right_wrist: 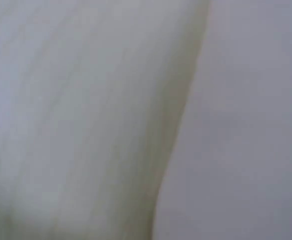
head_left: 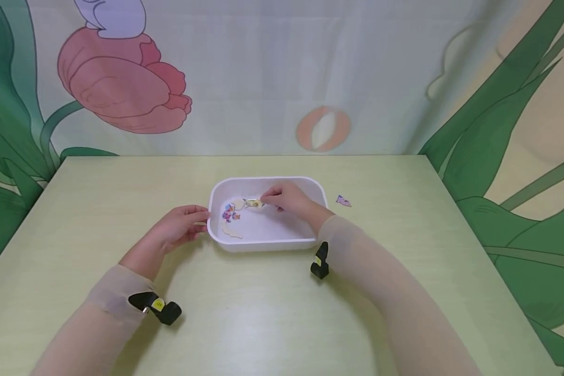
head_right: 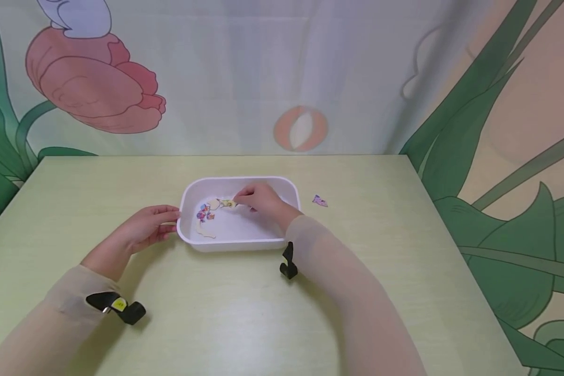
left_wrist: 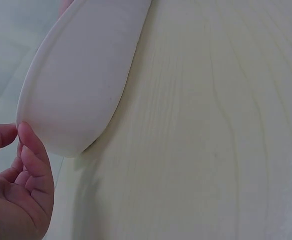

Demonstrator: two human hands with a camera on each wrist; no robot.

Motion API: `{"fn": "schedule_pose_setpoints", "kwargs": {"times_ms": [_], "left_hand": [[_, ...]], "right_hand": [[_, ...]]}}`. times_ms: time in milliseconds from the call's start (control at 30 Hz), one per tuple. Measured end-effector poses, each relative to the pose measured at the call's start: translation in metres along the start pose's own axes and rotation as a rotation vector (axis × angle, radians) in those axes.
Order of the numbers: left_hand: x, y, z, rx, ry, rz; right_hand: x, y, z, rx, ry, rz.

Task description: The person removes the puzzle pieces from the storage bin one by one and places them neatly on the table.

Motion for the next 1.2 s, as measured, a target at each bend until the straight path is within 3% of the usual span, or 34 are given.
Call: {"fn": "schedule_pose_setpoints", "kwargs": {"times_ms": [200, 433, 767, 1200], "left_hand": [[0.000, 0.001, -0.002, 0.000, 0.007, 0.019], [0.002, 0.003, -0.003, 0.023, 0.019, 0.042], [0.001, 0.002, -0.002, 0.015, 0.022, 0.041], [0.002, 0.003, -0.002, 0.034, 0.017, 0.045]], "right_hand": [[-0.012, 0.009, 0.002, 0.163, -0.079, -0.039], [-0.025, 0.029, 0.003, 0.298, -0.145, -0.031], [-0.042, 0.061, 0.006, 0.312, -0.158, -0.004], [-0.055, 0.100, 0.027, 0.315, -0.183, 0.058]]}}
Point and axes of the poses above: each hand's wrist, its own x-axis towards the middle knuckle, its own y-axis out of the back of the hand, z = x × y, the point moved 10 cm from there along x, towards the middle knuckle, and after that the axes turned 1 degree about z, right-handed, at the moved point
